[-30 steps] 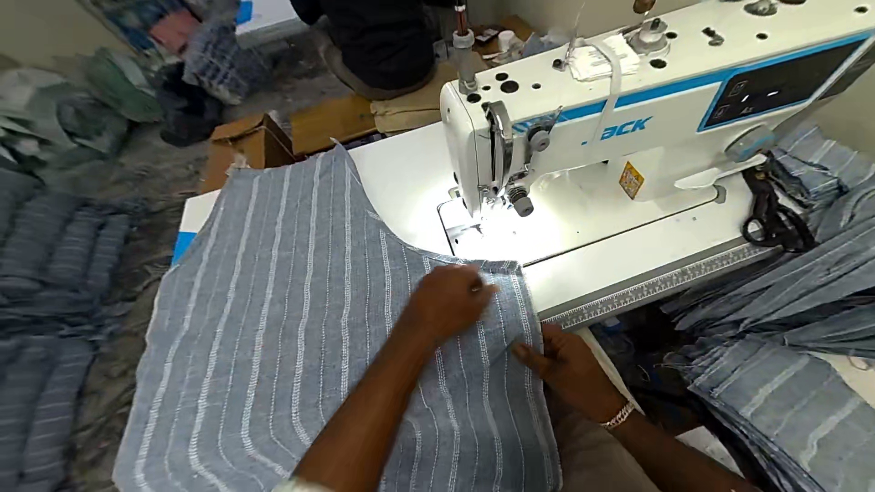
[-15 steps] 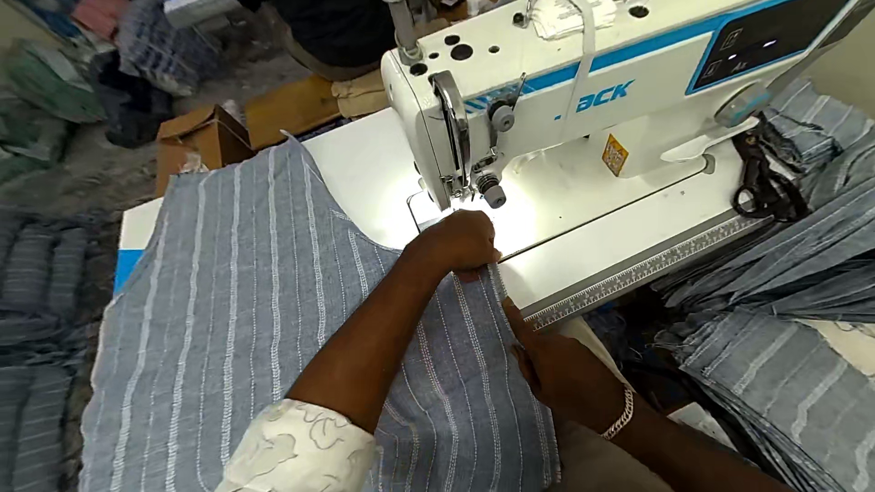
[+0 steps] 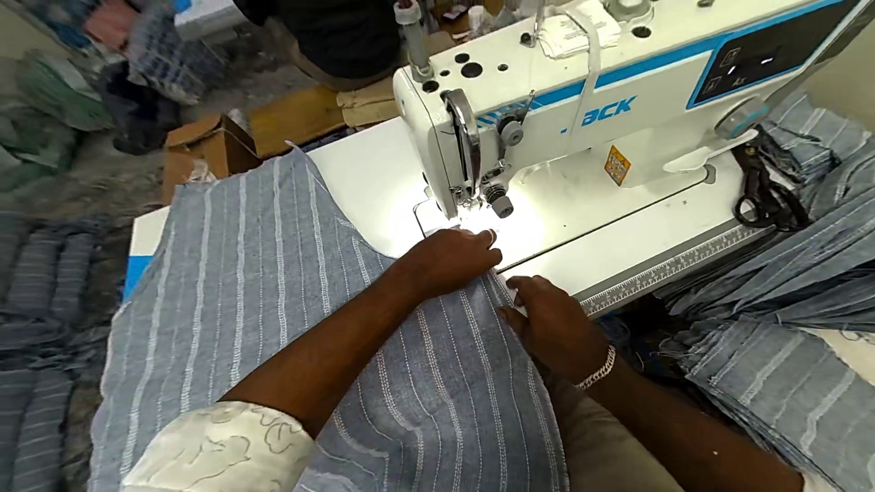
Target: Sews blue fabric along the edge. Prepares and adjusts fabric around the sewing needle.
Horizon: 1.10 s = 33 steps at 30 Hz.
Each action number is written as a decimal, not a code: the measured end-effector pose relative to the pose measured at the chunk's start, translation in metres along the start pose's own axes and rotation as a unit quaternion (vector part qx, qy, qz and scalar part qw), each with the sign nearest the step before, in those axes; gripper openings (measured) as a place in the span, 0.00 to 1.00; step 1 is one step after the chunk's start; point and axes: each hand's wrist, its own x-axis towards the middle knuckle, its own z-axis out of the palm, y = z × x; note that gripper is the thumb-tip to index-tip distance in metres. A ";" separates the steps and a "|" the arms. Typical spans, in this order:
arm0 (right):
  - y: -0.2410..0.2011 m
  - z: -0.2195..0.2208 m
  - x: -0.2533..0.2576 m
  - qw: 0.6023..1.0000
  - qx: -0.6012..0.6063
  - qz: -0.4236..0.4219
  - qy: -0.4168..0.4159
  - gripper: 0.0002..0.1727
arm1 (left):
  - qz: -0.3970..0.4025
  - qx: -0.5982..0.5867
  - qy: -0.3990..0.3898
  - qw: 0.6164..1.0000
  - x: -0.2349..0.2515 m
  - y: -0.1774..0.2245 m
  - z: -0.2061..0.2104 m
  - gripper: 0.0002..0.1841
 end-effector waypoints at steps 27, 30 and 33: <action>-0.005 -0.025 -0.004 0.991 0.067 -0.109 -0.047 0.18 | -0.282 -0.097 0.252 0.921 -0.019 0.036 0.078 0.31; 0.054 -0.044 -0.025 0.979 0.168 -0.112 -0.005 0.19 | -0.319 -0.134 0.199 0.917 -0.026 0.058 0.071 0.38; 0.152 -0.064 -0.068 0.952 0.216 0.110 0.188 0.17 | -0.329 -0.161 0.196 0.910 -0.044 0.095 0.073 0.35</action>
